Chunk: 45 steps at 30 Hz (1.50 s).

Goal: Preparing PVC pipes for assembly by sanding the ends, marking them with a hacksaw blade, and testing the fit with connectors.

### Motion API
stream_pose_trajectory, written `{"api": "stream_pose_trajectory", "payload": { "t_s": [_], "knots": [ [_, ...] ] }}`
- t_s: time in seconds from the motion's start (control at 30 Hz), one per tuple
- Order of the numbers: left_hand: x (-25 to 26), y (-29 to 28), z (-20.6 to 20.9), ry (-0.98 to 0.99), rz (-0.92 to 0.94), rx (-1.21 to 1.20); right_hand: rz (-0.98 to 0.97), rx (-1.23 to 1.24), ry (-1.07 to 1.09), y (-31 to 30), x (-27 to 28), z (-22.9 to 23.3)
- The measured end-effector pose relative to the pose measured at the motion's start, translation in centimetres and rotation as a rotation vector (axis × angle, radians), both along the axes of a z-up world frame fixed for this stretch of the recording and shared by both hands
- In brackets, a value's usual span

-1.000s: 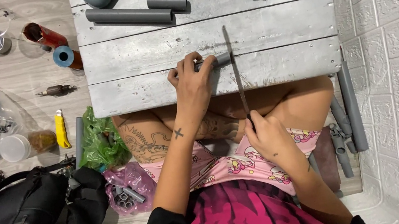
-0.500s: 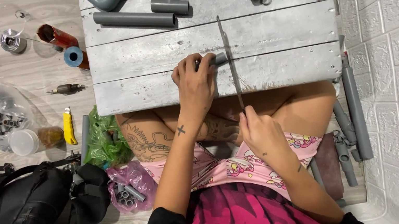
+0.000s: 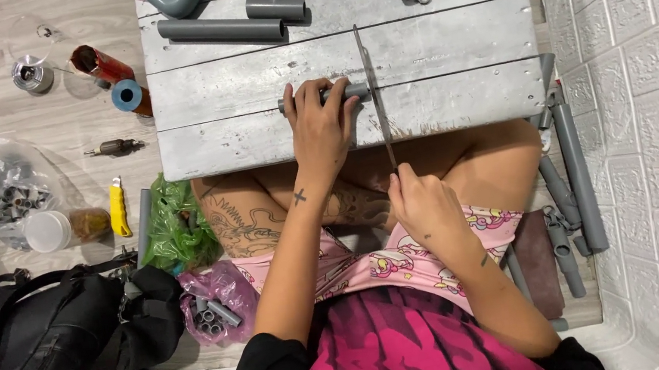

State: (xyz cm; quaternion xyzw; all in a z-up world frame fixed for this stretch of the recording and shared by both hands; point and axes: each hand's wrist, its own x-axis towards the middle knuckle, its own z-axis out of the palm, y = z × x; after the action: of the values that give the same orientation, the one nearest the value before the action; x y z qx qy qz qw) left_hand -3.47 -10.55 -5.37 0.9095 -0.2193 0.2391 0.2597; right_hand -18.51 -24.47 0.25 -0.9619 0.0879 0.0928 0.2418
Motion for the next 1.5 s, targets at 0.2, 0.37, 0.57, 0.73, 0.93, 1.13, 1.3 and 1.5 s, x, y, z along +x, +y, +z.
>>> {"api": "stream_pose_trajectory", "payload": {
  "t_s": [0.2, 0.37, 0.57, 0.73, 0.93, 1.13, 1.3, 1.5],
  "knots": [
    [-0.4, 0.3, 0.6, 0.083, -0.017, -0.050, 0.010, -0.026, -0.006, 0.2, -0.1, -0.3],
    [-0.2, 0.7, 0.9, 0.102, -0.053, -0.052, 0.009, -0.029, 0.005, 0.4, 0.1, -0.3],
    [0.0, 0.7, 0.4, 0.103, -0.074, -0.025, 0.013, -0.033, 0.053, 0.6, 0.2, 0.3],
    [-0.2, 0.3, 0.0, 0.022, 0.061, 0.015, 0.022, -0.036, 0.039, 1.1, 0.4, -0.7],
    [-0.1, 0.3, -0.1, -0.012, 0.024, -0.034, 0.021, -0.030, 0.028, 1.6, 0.3, -1.0],
    [0.0, 0.7, -0.1, 0.009, -0.002, -0.078, 0.016, -0.030, 0.000, 1.8, 0.4, -1.2],
    [0.1, 0.9, 0.4, 0.033, -0.029, -0.107, 0.015, -0.038, 0.050, 1.9, 0.7, -1.4],
    [0.2, 1.0, 0.6, 0.039, -0.038, -0.113, 0.004, -0.060, 0.031, 2.3, 1.1, -0.8]
  ]
}}
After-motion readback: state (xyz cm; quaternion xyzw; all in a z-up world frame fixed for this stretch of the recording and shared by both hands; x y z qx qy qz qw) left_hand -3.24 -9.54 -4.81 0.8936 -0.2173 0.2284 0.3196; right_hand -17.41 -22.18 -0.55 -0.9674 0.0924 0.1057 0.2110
